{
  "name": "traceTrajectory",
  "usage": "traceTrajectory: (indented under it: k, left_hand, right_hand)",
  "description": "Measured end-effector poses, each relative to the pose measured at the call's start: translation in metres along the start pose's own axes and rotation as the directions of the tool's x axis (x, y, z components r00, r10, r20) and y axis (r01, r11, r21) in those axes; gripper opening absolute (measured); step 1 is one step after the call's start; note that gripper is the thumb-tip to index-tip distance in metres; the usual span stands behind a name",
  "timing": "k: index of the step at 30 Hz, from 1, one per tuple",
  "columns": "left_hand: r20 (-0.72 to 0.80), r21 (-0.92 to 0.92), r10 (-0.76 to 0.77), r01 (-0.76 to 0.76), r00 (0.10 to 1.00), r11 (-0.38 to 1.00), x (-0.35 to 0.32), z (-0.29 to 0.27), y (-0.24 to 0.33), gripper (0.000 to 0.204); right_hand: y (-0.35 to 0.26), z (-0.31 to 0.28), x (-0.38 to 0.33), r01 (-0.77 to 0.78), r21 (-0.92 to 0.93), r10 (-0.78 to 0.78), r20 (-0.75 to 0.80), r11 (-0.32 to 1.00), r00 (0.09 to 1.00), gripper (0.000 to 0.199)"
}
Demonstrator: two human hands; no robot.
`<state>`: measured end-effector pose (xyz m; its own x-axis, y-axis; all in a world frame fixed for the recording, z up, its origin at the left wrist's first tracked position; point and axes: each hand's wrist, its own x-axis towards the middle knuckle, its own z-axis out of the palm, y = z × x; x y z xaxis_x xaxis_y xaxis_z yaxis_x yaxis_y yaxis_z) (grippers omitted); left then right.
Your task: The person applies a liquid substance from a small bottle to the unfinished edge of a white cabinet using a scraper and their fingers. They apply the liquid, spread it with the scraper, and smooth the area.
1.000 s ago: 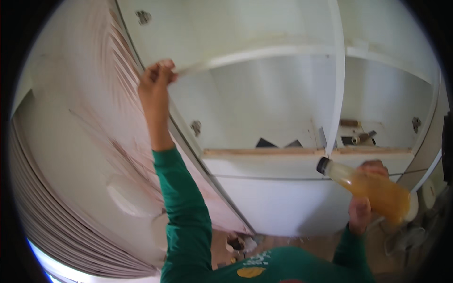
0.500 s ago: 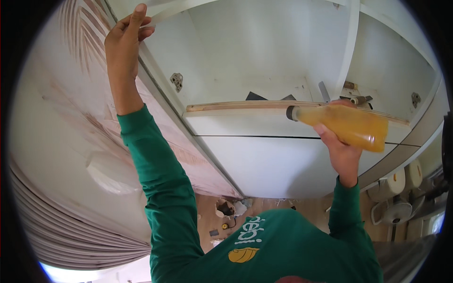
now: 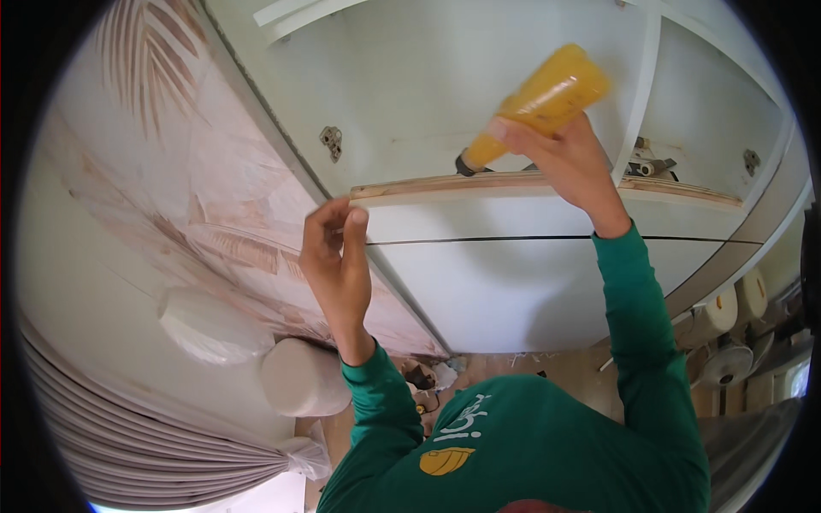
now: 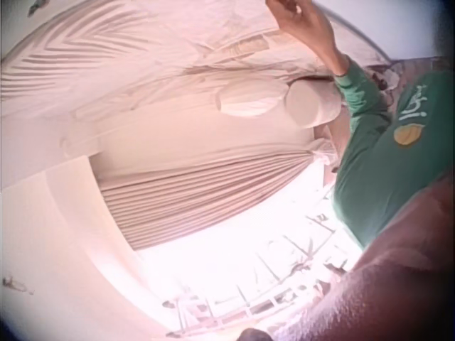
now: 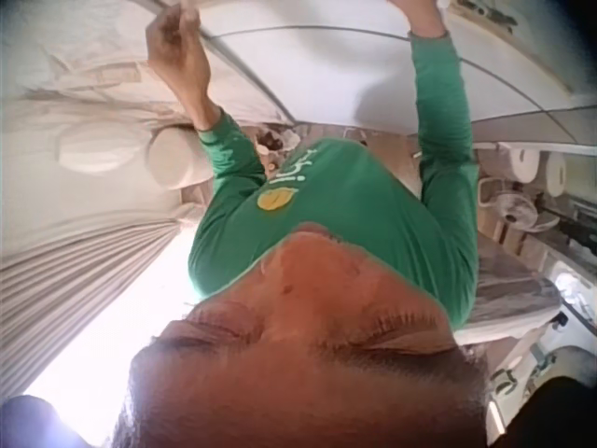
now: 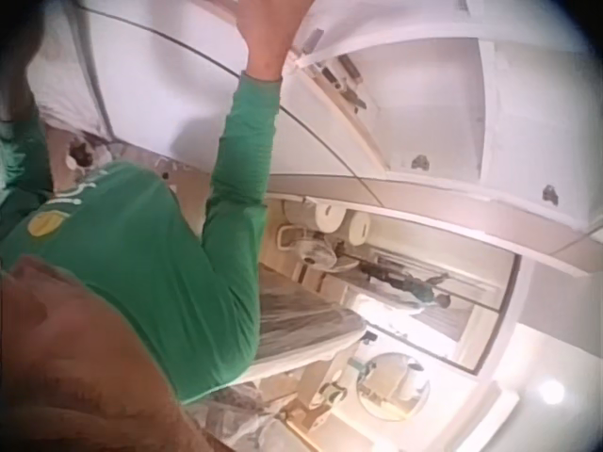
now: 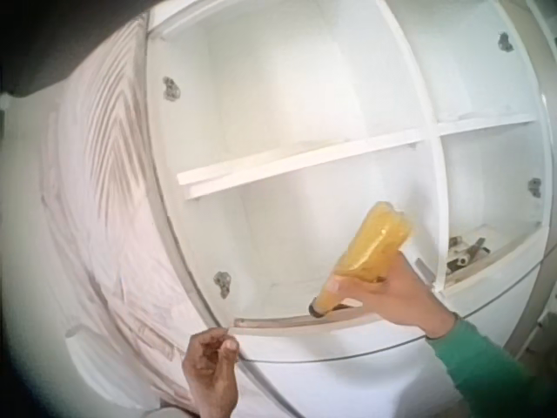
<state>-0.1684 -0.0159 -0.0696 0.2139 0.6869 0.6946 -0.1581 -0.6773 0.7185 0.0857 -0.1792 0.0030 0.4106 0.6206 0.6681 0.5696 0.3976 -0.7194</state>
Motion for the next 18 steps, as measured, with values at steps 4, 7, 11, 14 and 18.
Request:
traceTrajectory:
  k: [4,7,11,14,18]
  left_hand:
    - [-0.087,-0.087,-0.118,0.11,0.989,0.99,-0.029,-0.028,-0.039,0.027]
    - [-0.068,-0.059,-0.166,0.162,0.984,0.985,-0.05,-0.043,-0.052,0.025]
    - [-0.01,0.01,-0.274,0.274,0.962,0.962,-0.095,-0.062,-0.081,0.026]
    - [0.014,0.067,-0.286,0.285,0.958,0.956,-0.122,-0.063,-0.088,0.02]
    - [0.077,0.258,-0.004,-0.016,0.997,0.966,-0.093,-0.051,-0.06,0.016]
  right_hand:
    - [-0.002,0.044,0.039,-0.004,-0.041,0.009,0.125,0.999,0.992,0.04]
    - [-0.002,0.082,0.065,0.011,-0.086,0.006,0.194,0.996,0.981,0.045]
    - [-0.002,0.117,0.086,0.024,-0.147,0.018,0.283,0.989,0.959,0.047]
    - [0.008,0.13,0.094,0.035,-0.149,0.009,0.288,0.988,0.957,0.049]
    - [0.009,0.118,0.094,0.042,-0.173,0.001,0.238,0.984,0.971,0.049]
